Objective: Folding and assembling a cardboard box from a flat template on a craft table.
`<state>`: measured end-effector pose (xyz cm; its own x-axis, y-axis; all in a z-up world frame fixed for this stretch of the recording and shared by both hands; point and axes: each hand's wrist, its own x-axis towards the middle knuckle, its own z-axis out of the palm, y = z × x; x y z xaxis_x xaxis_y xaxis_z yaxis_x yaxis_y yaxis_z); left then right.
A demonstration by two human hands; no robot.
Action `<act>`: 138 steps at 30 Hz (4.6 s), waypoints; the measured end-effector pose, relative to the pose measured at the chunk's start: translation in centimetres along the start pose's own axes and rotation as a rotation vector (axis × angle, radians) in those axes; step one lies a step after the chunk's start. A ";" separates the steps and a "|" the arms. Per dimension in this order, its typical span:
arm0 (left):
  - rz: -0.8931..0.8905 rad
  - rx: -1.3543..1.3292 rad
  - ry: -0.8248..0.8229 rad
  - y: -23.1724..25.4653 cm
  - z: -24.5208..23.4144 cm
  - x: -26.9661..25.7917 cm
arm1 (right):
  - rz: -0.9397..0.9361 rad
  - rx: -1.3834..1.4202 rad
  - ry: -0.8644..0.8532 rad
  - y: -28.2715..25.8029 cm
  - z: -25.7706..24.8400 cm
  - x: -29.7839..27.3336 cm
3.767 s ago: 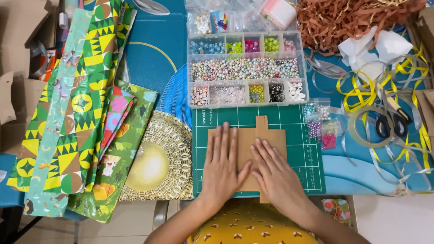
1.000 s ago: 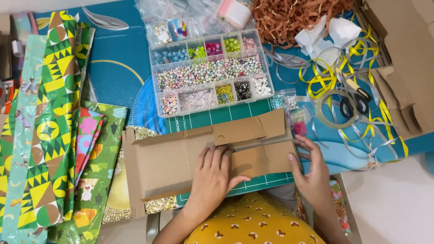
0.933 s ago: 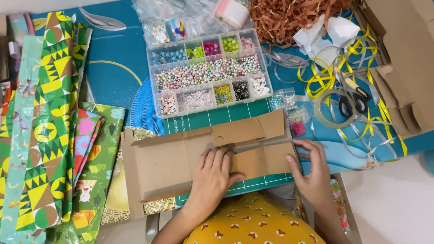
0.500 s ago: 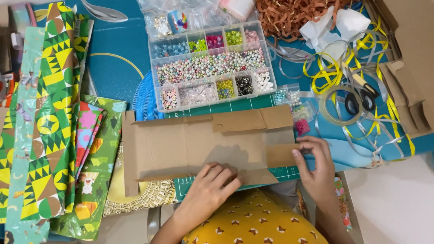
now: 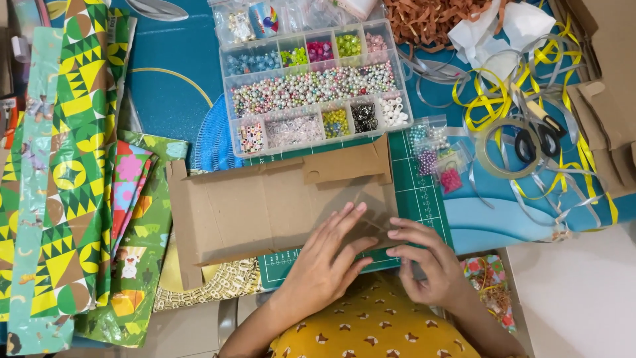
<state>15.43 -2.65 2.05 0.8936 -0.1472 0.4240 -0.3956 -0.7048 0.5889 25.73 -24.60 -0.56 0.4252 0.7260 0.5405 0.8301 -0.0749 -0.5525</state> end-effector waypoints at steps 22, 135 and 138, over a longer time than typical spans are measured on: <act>-0.049 -0.023 -0.075 1.1 -1.2 3.4 | -0.245 -0.462 -0.091 0.2 -1.3 1.6; 0.017 -0.046 0.159 -1.3 -4.2 -2.6 | -0.265 -0.442 0.094 -2.7 5.6 3.6; -0.011 -0.001 0.226 -1.1 -3.9 -2.5 | -0.249 -0.475 0.123 -2.4 6.1 3.0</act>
<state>12.77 1.19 2.97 0.8276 0.0202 0.5609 -0.3862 -0.7046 0.5952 22.83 -18.06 -1.53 0.2107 0.6784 0.7038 0.9704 -0.2321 -0.0667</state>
